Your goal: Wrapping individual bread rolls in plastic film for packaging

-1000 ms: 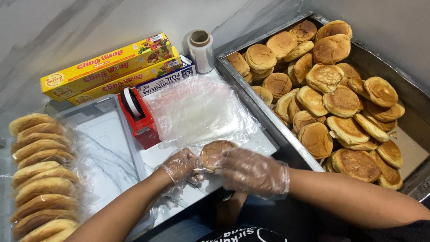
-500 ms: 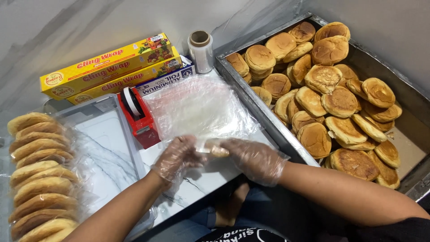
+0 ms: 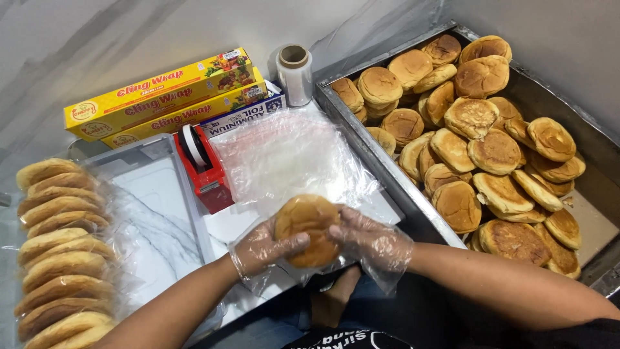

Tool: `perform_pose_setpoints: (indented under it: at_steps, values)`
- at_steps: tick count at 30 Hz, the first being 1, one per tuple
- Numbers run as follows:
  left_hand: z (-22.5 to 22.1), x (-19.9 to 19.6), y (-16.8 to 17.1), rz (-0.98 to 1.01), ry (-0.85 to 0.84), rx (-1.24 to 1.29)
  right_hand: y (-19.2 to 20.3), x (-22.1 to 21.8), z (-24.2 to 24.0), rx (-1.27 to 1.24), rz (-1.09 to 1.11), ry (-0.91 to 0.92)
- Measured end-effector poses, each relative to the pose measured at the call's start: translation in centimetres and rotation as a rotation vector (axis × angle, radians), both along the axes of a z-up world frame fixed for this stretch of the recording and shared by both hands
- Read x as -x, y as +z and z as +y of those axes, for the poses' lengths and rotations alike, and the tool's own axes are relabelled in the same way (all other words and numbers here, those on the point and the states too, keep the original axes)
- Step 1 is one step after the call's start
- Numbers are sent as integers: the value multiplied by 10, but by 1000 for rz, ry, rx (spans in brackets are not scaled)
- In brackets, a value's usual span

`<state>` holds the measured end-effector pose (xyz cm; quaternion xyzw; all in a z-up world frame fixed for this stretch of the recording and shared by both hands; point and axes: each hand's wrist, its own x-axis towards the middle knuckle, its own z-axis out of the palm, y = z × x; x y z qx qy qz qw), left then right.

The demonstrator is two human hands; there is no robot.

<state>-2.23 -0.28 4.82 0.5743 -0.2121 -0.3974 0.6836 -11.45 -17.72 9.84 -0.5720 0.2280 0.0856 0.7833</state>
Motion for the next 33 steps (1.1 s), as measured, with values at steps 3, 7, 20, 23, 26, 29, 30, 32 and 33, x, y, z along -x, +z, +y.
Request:
perform_pose_setpoints:
  at_steps: [3,7,20,23,26,29,30,32,33]
  values:
    - [6,5,-5,67,120,39,-7,1,3,70,111,-41]
    - [6,5,2,-1,184,-36,-31,-5,-18,281,-85,249]
    - [29,-19,41,-340,651,31,-72,-29,-68,150,-532,231]
    - [81,-31,44,-477,724,-37,-70,-30,-76,194,-527,240]
    - [112,-9,108,-740,734,-112,-61,-26,-72,360,-580,293]
    - [162,4,114,-884,853,-336,-62,-26,-71,363,-552,287]
    - [170,10,120,-882,865,-343,-62,-26,-72,359,-554,301]
    - [185,23,132,-211,991,-407,-62,-26,-73,392,-491,286]
    - [221,26,108,-207,1006,-409,-61,-26,-73,389,-494,301]
